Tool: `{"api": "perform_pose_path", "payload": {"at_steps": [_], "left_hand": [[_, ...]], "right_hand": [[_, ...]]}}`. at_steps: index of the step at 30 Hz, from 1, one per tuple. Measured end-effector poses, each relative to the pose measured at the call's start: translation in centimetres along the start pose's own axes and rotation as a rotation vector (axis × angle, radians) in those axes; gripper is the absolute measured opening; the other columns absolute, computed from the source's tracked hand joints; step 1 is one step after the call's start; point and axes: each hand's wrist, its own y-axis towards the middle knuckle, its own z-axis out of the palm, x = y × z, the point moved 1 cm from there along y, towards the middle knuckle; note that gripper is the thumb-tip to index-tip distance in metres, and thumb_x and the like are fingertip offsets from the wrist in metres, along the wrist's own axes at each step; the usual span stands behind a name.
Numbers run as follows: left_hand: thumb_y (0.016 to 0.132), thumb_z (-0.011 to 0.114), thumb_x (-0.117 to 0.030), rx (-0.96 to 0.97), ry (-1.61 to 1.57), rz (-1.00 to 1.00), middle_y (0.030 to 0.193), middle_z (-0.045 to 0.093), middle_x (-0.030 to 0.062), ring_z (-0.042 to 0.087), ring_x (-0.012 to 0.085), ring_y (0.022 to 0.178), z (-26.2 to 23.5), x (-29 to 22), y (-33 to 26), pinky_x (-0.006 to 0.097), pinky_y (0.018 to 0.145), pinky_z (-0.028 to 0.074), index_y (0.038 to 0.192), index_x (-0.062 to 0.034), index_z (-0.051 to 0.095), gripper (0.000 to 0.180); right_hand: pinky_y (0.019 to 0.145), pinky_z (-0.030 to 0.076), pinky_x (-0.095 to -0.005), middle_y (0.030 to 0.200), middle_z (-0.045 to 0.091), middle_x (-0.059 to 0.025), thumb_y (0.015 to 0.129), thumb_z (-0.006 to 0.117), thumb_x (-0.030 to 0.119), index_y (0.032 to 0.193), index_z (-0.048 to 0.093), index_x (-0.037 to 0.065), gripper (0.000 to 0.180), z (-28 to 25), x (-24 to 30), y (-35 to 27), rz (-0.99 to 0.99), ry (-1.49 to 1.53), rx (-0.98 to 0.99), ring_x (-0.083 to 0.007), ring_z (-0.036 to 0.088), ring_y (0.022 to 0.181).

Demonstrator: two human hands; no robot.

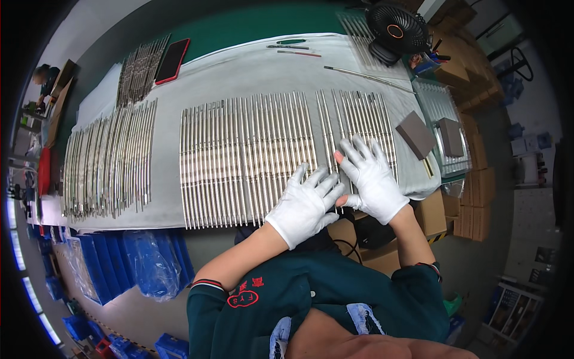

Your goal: The person is using a sanding block to smooth the surfaces and tips of multiple thin metal rods laid out on a workbench.

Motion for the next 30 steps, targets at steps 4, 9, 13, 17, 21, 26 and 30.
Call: {"api": "perform_pose_path", "payload": {"at_steps": [4, 9, 13, 17, 21, 26, 30], "left_hand": [[0.081, 0.064, -0.042, -0.003, 0.032, -0.004, 0.127, 0.054, 0.0137, 0.044, 0.0329, 0.127, 0.1, 0.1, -0.2, 0.053, 0.106, 0.029, 0.128, -0.0063, 0.053, 0.06], [0.082, 0.063, -0.042, 0.024, 0.052, -0.009, 0.129, 0.054, 0.0142, 0.044, 0.0327, 0.128, -0.1, 0.2, -0.3, 0.054, 0.106, 0.029, 0.128, -0.0044, 0.053, 0.06], [0.082, 0.063, -0.041, 0.018, 0.048, -0.011, 0.13, 0.053, 0.0141, 0.043, 0.0321, 0.129, -0.2, 0.3, -0.5, 0.054, 0.107, 0.028, 0.128, -0.0031, 0.053, 0.06], [0.082, 0.064, -0.041, -0.009, 0.025, -0.016, 0.131, 0.053, 0.0141, 0.044, 0.0325, 0.129, -0.2, 0.4, -0.8, 0.054, 0.108, 0.028, 0.128, -0.0022, 0.052, 0.062], [0.083, 0.068, -0.027, -0.174, -0.284, -0.054, 0.128, 0.056, 0.0142, 0.049, 0.0344, 0.123, -0.9, -0.3, -1.9, 0.046, 0.105, 0.036, 0.129, -0.0019, 0.051, 0.056], [0.09, 0.061, -0.017, -0.042, -0.91, -0.075, 0.114, 0.063, 0.0155, 0.062, 0.0293, 0.104, -3.0, -1.1, -4.3, 0.035, 0.092, 0.048, 0.12, -0.0022, 0.06, 0.033], [0.099, 0.049, -0.018, 0.429, -1.467, -0.189, 0.114, 0.065, 0.0113, 0.063, 0.0171, 0.104, -1.2, -1.3, -5.9, 0.03, 0.093, 0.049, 0.128, -0.0031, 0.057, 0.033]], "right_hand": [[0.115, 0.015, -0.0524, 0.144, 0.041, -0.0183, 0.074, 0.053, 0.071, 0.137, 0.047, 0.006, 0.091, 0.3, 0.1, 0.5, -0.015, 0.018, 0.056, -0.036, 0.029, 0.138], [0.115, 0.014, -0.0518, 0.143, 0.043, -0.0183, 0.075, 0.052, 0.07, 0.136, 0.049, 0.007, 0.088, 0.6, 0.0, 0.3, -0.019, 0.018, 0.023, -0.0356, 0.03, 0.138], [0.115, 0.014, -0.052, 0.141, 0.044, -0.0174, 0.075, 0.052, 0.069, 0.136, 0.049, 0.007, 0.087, 0.5, 0.0, 0.2, -0.025, 0.013, 0.046, -0.0354, 0.03, 0.138], [0.114, 0.018, -0.0521, 0.131, 0.052, -0.0136, 0.077, 0.057, 0.062, 0.129, 0.056, 0.008, 0.074, -0.1, 0.5, 0.3, -0.025, 0.035, -0.008, -0.0344, 0.035, 0.135], [0.113, 0.021, -0.0561, 0.105, 0.063, -0.0095, 0.076, 0.066, 0.048, 0.109, 0.067, 0.01, 0.05, 0.2, 0.5, 0.2, -0.02, 0.094, -0.093, -0.0322, 0.047, 0.124], [0.111, 0.027, -0.0511, 0.079, 0.065, -0.0065, 0.076, 0.068, 0.022, 0.082, 0.069, 0.011, 0.013, 0.9, 1.8, 1.2, 0.075, 0.032, -0.222, -0.0245, 0.062, 0.097], [0.111, 0.027, -0.0508, 0.077, 0.066, -0.0085, 0.074, 0.066, 0.016, 0.075, 0.068, 0.012, 0.005, 1.0, 2.2, 1.5, 0.16, 0.029, -0.203, -0.0229, 0.063, 0.087]]}}
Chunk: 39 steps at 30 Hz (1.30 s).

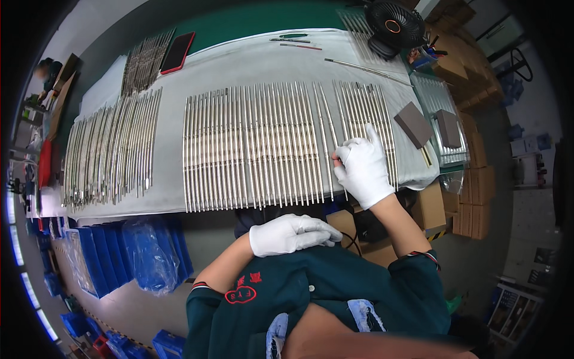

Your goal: The person is using a sanding block to smooth the surfaces and tips of multiple thin metal rods laid out on a workbench.

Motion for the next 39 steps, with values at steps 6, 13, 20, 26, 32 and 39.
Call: {"api": "perform_pose_path", "payload": {"at_steps": [6, 13, 20, 26, 32, 39], "left_hand": [[0.103, 0.042, -0.027, 0.005, -0.315, -0.143, 0.137, 0.048, 0.0184, 0.053, 0.0254, 0.12, 1.4, 7.6, 4.2, 0.037, 0.105, 0.042, 0.146, 0.0001, 0.028, 0.053], [0.099, 0.05, -0.034, -0.048, -0.585, -0.055, 0.114, 0.062, 0.021, 0.064, 0.0286, 0.106, 2.5, 7.5, 6.4, 0.038, 0.092, 0.053, 0.127, 0.0027, 0.047, 0.046], [0.099, 0.045, -0.041, -0.039, -0.878, -0.027, 0.1, 0.066, 0.0153, 0.067, 0.0283, 0.098, 4.0, 8.5, 6.3, 0.043, 0.092, 0.052, 0.131, 0.0027, 0.042, 0.054], [0.1, 0.043, -0.041, -0.035, -1.087, 0.138, 0.075, 0.056, 0.0053, 0.068, 0.0282, 0.079, 3.8, 10.9, 7.9, 0.04, 0.078, 0.057, 0.103, -0.0055, 0.049, 0.036], [0.1, 0.042, -0.043, -0.093, -1.052, 0.034, 0.07, 0.048, 0.0024, 0.065, 0.0222, 0.076, 4.1, 10.3, 7.4, 0.038, 0.074, 0.057, 0.105, -0.0047, 0.05, 0.039], [0.099, 0.041, -0.048, -0.224, -1.0, 0.006, 0.061, 0.033, -0.0034, 0.039, 0.0093, 0.053, 3.8, 8.9, 7.6, 0.026, 0.055, 0.045, 0.091, -0.0084, 0.051, 0.041]], "right_hand": [[0.111, 0.026, -0.0524, 0.081, 0.067, -0.0087, 0.074, 0.067, 0.017, 0.077, 0.07, 0.012, 0.006, -1.1, 1.4, -2.6, -0.019, -0.021, 0.057, -0.0233, 0.064, 0.09], [0.11, 0.029, -0.052, 0.094, 0.066, -0.0069, 0.077, 0.07, 0.023, 0.097, 0.067, 0.01, 0.024, -4.9, -1.8, -4.1, 0.005, 0.039, -0.179, -0.0249, 0.059, 0.104], [0.105, 0.037, -0.0421, 0.134, 0.051, -0.0204, 0.078, 0.069, 0.039, 0.13, 0.055, 0.006, 0.064, -5.5, -14.2, -3.5, 0.421, -0.196, -0.058, -0.0381, 0.05, 0.121], [0.102, 0.04, -0.042, 0.134, 0.051, -0.0214, 0.075, 0.068, 0.041, 0.135, 0.051, 0.009, 0.07, -4.7, -14.8, -3.1, 0.503, -0.223, 0.115, -0.0396, 0.053, 0.114], [0.097, 0.043, -0.04, 0.127, 0.056, -0.015, 0.076, 0.068, 0.026, 0.133, 0.054, 0.011, 0.061, -4.9, -14.3, -3.0, 0.5, -0.219, -0.041, -0.034, 0.056, 0.109], [0.099, 0.041, -0.0414, 0.128, 0.052, -0.017, 0.072, 0.074, 0.015, 0.13, 0.058, 0.02, 0.061, -5.6, -7.8, -2.3, 0.104, 0.136, -0.115, -0.036, 0.052, 0.111]]}}
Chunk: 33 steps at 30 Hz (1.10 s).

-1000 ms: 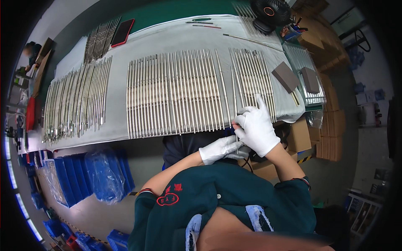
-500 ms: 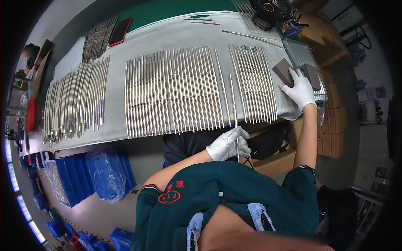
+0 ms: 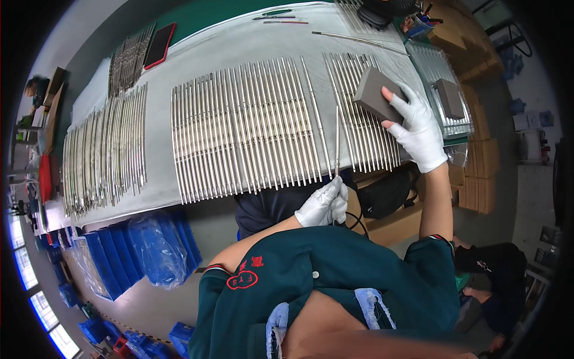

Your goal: The person is using a sanding block to smooth the surfaces and tips of multiple thin metal rods laid out on a workbench.

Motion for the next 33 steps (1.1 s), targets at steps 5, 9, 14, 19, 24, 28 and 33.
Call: {"api": "perform_pose_path", "payload": {"at_steps": [5, 9, 14, 19, 24, 28, 33], "left_hand": [[0.101, 0.041, -0.043, 0.036, 0.039, 0.062, 0.058, 0.027, -0.006, 0.026, 0.0049, 0.045, -0.2, 0.4, -0.1, 0.02, 0.042, 0.025, 0.088, -0.0118, 0.05, 0.035], [0.102, 0.041, -0.04, -0.054, 0.075, 0.092, 0.057, 0.027, -0.0073, 0.022, 0.0022, 0.042, 0.1, 0.5, -0.3, 0.019, 0.038, 0.018, 0.088, -0.0122, 0.051, 0.032], [0.102, 0.042, -0.039, -0.079, 0.072, 0.118, 0.056, 0.028, -0.0077, 0.022, 0.0016, 0.042, -0.2, 0.8, -0.2, 0.019, 0.037, 0.018, 0.089, -0.012, 0.051, 0.031], [0.102, 0.042, -0.041, -0.126, 0.105, 0.098, 0.054, 0.027, -0.0079, 0.021, 0.0014, 0.04, 0.4, 0.5, -0.1, 0.019, 0.036, 0.017, 0.086, -0.0105, 0.051, 0.035], [0.101, 0.041, -0.044, -0.125, 0.064, 0.073, 0.052, 0.025, -0.0081, 0.02, 0.0017, 0.039, -0.4, 0.4, 0.1, 0.019, 0.036, 0.016, 0.089, -0.0092, 0.053, 0.038], [0.1, 0.045, -0.042, -0.138, 0.069, 0.088, 0.052, 0.027, -0.008, 0.021, 0.0017, 0.038, 0.1, 0.3, 0.0, 0.02, 0.035, 0.016, 0.091, -0.0093, 0.054, 0.036], [0.1, 0.049, -0.036, -0.245, 0.119, 0.076, 0.052, 0.028, -0.0082, 0.022, 0.0019, 0.038, 0.4, 0.3, 0.3, 0.02, 0.035, 0.017, 0.091, -0.0095, 0.054, 0.029]], "right_hand": [[0.103, 0.037, -0.0462, 0.131, 0.051, -0.0141, 0.063, 0.08, 0.014, 0.119, 0.064, 0.027, 0.059, 1.4, 3.4, 1.2, -0.183, -0.151, 0.098, -0.0345, 0.049, 0.118], [0.101, 0.04, -0.0442, 0.13, 0.051, -0.013, 0.062, 0.08, 0.012, 0.116, 0.065, 0.03, 0.059, 3.3, 4.5, 1.8, -0.315, -0.039, 0.021, -0.0351, 0.049, 0.118], [0.092, 0.045, -0.0407, 0.127, 0.053, -0.0119, 0.063, 0.078, 0.01, 0.115, 0.066, 0.033, 0.058, 1.6, 0.0, 1.0, -0.242, 0.027, 0.045, -0.0337, 0.052, 0.111], [0.091, 0.046, -0.0411, 0.125, 0.053, -0.0127, 0.062, 0.078, 0.008, 0.114, 0.066, 0.032, 0.059, 2.6, 3.8, 1.7, -0.328, 0.007, -0.028, -0.0346, 0.054, 0.109], [0.09, 0.047, -0.0399, 0.123, 0.055, -0.0134, 0.058, 0.08, 0.005, 0.107, 0.071, 0.026, 0.054, -0.4, -0.9, -0.2, -0.202, -0.152, 0.027, -0.0338, 0.055, 0.109], [0.09, 0.046, -0.0398, 0.124, 0.055, -0.0118, 0.06, 0.08, 0.006, 0.108, 0.07, 0.028, 0.054, 0.0, -0.1, -0.4, -0.213, 0.007, 0.025, -0.0333, 0.054, 0.11], [0.087, 0.047, -0.0405, 0.123, 0.055, -0.0125, 0.063, 0.079, 0.007, 0.109, 0.068, 0.032, 0.054, 2.3, 4.1, 2.0, -0.384, 0.042, -0.037, -0.0336, 0.056, 0.106]]}}
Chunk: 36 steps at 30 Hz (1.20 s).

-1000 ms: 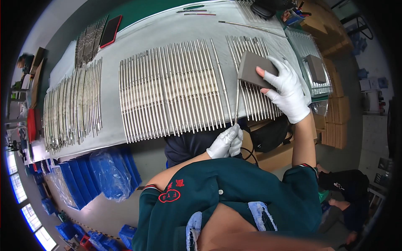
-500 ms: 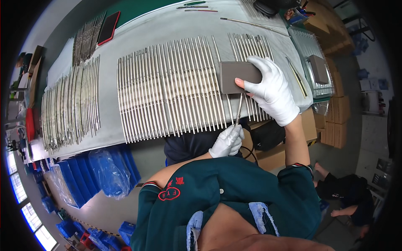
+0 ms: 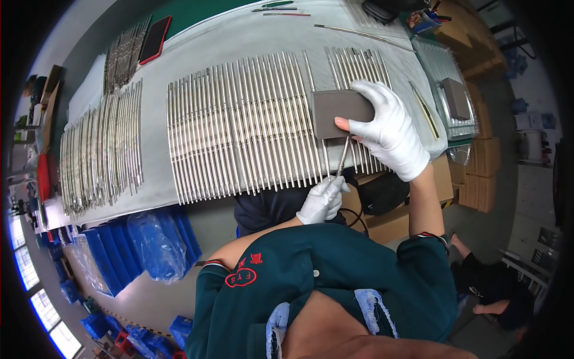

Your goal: The person is using a sanding block to smooth the surfaces and tips of multiple thin metal rods laid out on a workbench.

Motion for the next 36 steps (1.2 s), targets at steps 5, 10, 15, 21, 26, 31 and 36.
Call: {"api": "perform_pose_path", "payload": {"at_steps": [5, 10, 15, 21, 26, 31, 36], "left_hand": [[0.1, 0.052, -0.03, -0.042, 0.023, 0.036, 0.055, 0.033, -0.009, 0.025, 0.0009, 0.04, -0.3, 0.1, -0.1, 0.019, 0.036, 0.018, 0.09, -0.0095, 0.056, 0.023], [0.1, 0.051, -0.031, -0.043, 0.065, 0.043, 0.055, 0.033, -0.0081, 0.025, 0.0012, 0.04, 0.3, 0.4, 0.4, 0.019, 0.036, 0.019, 0.091, -0.0097, 0.055, 0.023], [0.101, 0.049, -0.031, -0.075, 0.056, 0.047, 0.053, 0.031, -0.0069, 0.024, 0.002, 0.038, 0.0, 0.1, 0.2, 0.019, 0.036, 0.019, 0.091, -0.0097, 0.054, 0.024], [0.101, 0.048, -0.033, -0.061, 0.081, 0.017, 0.054, 0.032, -0.0058, 0.026, 0.0032, 0.039, 0.1, 0.3, 0.4, 0.02, 0.036, 0.02, 0.091, -0.0098, 0.054, 0.026], [0.101, 0.043, -0.042, 0.165, -0.031, 0.071, 0.054, 0.027, -0.0075, 0.02, 0.0028, 0.04, 0.5, 0.9, 0.6, 0.019, 0.036, 0.019, 0.088, -0.0134, 0.05, 0.032], [0.101, 0.042, -0.046, 0.176, -0.071, 0.082, 0.06, 0.032, -0.0044, 0.028, 0.0053, 0.047, 0.4, 0.8, 0.3, 0.021, 0.043, 0.027, 0.089, -0.012, 0.048, 0.036], [0.1, 0.041, -0.047, 0.161, -0.056, 0.067, 0.065, 0.043, -0.0009, 0.043, 0.0102, 0.055, 0.8, 1.2, 1.3, 0.024, 0.054, 0.04, 0.093, -0.009, 0.049, 0.039]], "right_hand": [[0.088, 0.047, -0.0408, 0.123, 0.055, -0.0126, 0.06, 0.079, 0.004, 0.11, 0.068, 0.032, 0.058, -1.6, -2.8, -2.1, 0.087, 0.028, 0.023, -0.0346, 0.055, 0.109], [0.09, 0.046, -0.0397, 0.123, 0.054, -0.0119, 0.063, 0.077, 0.005, 0.109, 0.067, 0.033, 0.055, -0.3, 0.0, -0.3, 0.059, -0.019, -0.025, -0.0346, 0.054, 0.11], [0.09, 0.046, -0.0411, 0.126, 0.052, -0.0151, 0.062, 0.076, 0.004, 0.109, 0.07, 0.026, 0.052, -3.3, -3.1, -3.0, 0.169, -0.141, 0.093, -0.0342, 0.054, 0.107], [0.098, 0.041, -0.0427, 0.132, 0.049, -0.0176, 0.067, 0.076, 0.009, 0.115, 0.068, 0.024, 0.052, -4.3, -4.7, -4.9, 0.367, -0.301, 0.012, -0.0369, 0.049, 0.118], [0.096, 0.042, -0.0417, 0.126, 0.055, -0.0157, 0.072, 0.077, 0.023, 0.11, 0.067, 0.015, 0.04, -3.9, -2.8, -5.4, 0.441, -0.165, -0.007, -0.0337, 0.052, 0.116], [0.064, 0.051, -0.0417, 0.074, 0.066, -0.013, 0.086, 0.061, 0.046, 0.087, 0.07, 0.012, 0.035, -3.1, 4.2, -7.2, 0.36, 0.33, 0.914, -0.0327, 0.065, 0.073], [0.086, 0.051, -0.0375, 0.107, 0.067, -0.0177, 0.093, 0.055, 0.035, 0.117, 0.063, 0.009, 0.036, 3.3, 6.1, -14.7, 0.486, 0.819, 0.983, -0.0334, 0.064, 0.097]]}}
